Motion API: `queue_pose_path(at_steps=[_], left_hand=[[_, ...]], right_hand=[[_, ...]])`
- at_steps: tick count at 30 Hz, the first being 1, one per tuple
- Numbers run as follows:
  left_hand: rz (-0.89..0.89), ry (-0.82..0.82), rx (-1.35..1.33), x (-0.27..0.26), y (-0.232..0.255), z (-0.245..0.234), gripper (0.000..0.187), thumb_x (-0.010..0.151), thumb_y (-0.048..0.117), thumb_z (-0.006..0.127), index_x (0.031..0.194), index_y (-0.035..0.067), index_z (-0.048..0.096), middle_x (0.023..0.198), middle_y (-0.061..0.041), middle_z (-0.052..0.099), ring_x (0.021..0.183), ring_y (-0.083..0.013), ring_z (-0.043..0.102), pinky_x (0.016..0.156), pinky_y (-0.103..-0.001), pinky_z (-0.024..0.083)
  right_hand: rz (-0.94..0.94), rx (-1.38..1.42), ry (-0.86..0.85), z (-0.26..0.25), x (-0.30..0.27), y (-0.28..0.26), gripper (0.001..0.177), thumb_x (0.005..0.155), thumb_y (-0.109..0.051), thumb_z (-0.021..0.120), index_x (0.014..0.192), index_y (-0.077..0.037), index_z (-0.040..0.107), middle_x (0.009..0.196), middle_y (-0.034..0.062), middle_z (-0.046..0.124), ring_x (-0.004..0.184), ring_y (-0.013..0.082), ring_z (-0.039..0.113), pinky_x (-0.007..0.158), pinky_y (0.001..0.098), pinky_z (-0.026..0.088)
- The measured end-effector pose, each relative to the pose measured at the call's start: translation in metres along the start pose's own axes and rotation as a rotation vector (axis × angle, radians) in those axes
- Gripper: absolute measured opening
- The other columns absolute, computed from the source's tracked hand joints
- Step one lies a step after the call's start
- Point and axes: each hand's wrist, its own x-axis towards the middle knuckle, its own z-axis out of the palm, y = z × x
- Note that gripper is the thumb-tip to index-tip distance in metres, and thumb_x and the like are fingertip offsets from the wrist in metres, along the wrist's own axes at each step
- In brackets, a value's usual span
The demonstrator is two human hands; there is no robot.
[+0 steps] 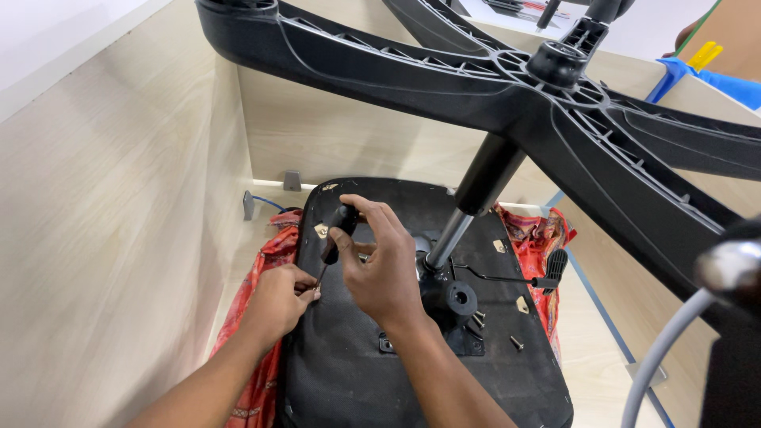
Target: The person assembles an office chair by attaching the seat to the base using a screwdriver and screws. They repeatedly tighten screws, reposition the seat, and adjust components to secure the connection.
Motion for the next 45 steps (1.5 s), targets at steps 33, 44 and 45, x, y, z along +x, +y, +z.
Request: queue_pose_path(at_steps=[33, 44, 45], left_hand=[[0.049, -0.156, -0.767, -0.002, 0.093, -0.085, 0.047, 0.095, 0.002, 0.043, 0.135, 0.005, 0.069, 0.127, -0.007, 0.072, 0.108, -0.0126, 0.068, 0.093, -0.028, 0.057], [0.268, -0.041, -0.332, -0.011, 0.109, -0.099, 0.047, 0.082, 0.008, 0.076, 0.127, 0.002, 0.068, 0.109, -0.008, 0.077, 0.099, -0.0141, 0.073, 0.091, -0.027, 0.059], [0.245, -0.014, -0.306, -0.011, 0.109, -0.099, 0.046, 0.080, 0.008, 0.078, 0.124, 0.001, 0.070, 0.106, -0.009, 0.078, 0.098, -0.0149, 0.074, 0.089, -0.028, 0.060]], right_hand=[[0.016, -0.076, -0.017, 0.012, -0.014, -0.018, 0.042, 0.093, 0.002, 0.064, 0.134, -0.008, 0.060, 0.121, 0.0134, 0.060, 0.109, 0.0258, 0.069, 0.078, 0.0307, 0.061], [-0.009, -0.235, -0.016, 0.022, -0.016, -0.015, 0.064, 0.082, -0.001, 0.077, 0.141, -0.013, 0.058, 0.118, 0.0142, 0.057, 0.099, 0.0254, 0.069, 0.078, 0.0328, 0.063], [-0.025, -0.245, -0.005, 0.024, -0.015, -0.013, 0.064, 0.080, -0.002, 0.079, 0.140, -0.013, 0.060, 0.119, 0.0143, 0.056, 0.098, 0.0245, 0.070, 0.079, 0.0325, 0.063]])
